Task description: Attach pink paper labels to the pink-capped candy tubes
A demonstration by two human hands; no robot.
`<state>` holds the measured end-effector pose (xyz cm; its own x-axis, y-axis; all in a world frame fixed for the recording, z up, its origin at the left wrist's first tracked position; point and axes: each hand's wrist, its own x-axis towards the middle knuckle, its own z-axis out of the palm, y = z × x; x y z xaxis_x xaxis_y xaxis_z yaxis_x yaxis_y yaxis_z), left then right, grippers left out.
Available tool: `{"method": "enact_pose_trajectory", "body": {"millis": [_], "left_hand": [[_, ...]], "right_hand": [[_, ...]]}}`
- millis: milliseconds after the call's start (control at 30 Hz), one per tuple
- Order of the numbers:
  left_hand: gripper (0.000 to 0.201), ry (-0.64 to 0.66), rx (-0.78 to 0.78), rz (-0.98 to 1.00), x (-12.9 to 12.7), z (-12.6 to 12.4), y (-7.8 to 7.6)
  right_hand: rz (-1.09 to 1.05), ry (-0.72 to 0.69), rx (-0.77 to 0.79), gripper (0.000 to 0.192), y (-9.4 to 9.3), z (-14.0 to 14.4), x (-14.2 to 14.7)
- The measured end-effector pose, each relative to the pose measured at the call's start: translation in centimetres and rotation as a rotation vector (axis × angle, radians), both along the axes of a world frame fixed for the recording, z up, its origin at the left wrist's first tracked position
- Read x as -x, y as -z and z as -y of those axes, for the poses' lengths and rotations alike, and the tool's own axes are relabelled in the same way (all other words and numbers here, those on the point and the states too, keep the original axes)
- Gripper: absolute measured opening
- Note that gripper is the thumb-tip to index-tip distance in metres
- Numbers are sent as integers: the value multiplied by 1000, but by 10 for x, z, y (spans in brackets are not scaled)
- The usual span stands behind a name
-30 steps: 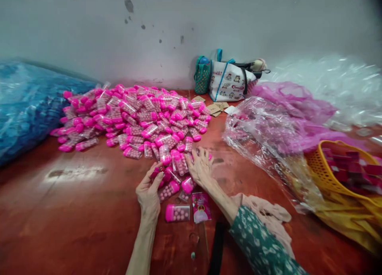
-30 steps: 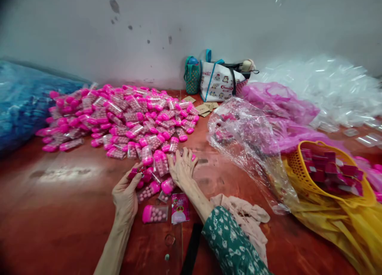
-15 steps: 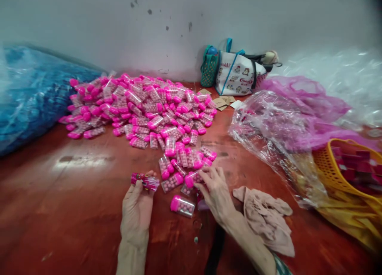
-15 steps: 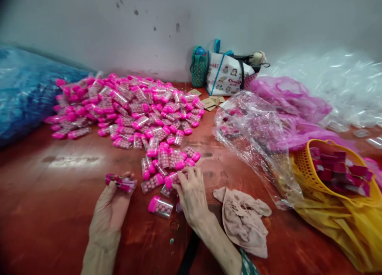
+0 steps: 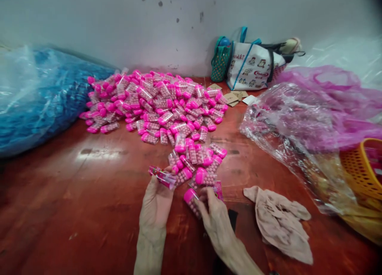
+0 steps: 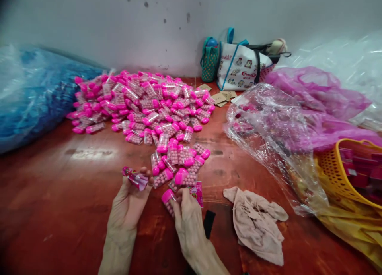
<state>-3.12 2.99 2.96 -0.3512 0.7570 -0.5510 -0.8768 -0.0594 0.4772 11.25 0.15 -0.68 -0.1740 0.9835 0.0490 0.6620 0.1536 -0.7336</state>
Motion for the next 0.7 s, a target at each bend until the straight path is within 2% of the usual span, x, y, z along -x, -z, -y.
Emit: {"method": "enact_pose_trajectory", "body": {"millis": [100, 233, 333, 433, 500, 633, 700], "left_hand": [[32, 30, -33, 63, -1, 0, 3], [28, 86, -96, 133, 0, 2, 7], [26, 95, -84, 156, 1, 2, 6], [31, 76, -9, 161, -1, 2, 3], [30, 77, 26, 144, -5, 2, 1], [14, 111, 1, 30, -14, 3, -1], [15, 133, -35, -55, -18, 3, -1]], "right_hand": [[-173, 53, 109, 8, -8, -3, -7], [-765, 180, 445, 17, -24, -3, -6], [-1032, 207, 516, 20, -42, -3, -2], [-1092, 215, 464, 19, -56, -3, 4], [-1079, 215, 424, 18, -59, -3, 8], [-948, 216, 294, 14, -52, -2, 14], [-847, 225, 203, 14, -48, 0, 14]]}}
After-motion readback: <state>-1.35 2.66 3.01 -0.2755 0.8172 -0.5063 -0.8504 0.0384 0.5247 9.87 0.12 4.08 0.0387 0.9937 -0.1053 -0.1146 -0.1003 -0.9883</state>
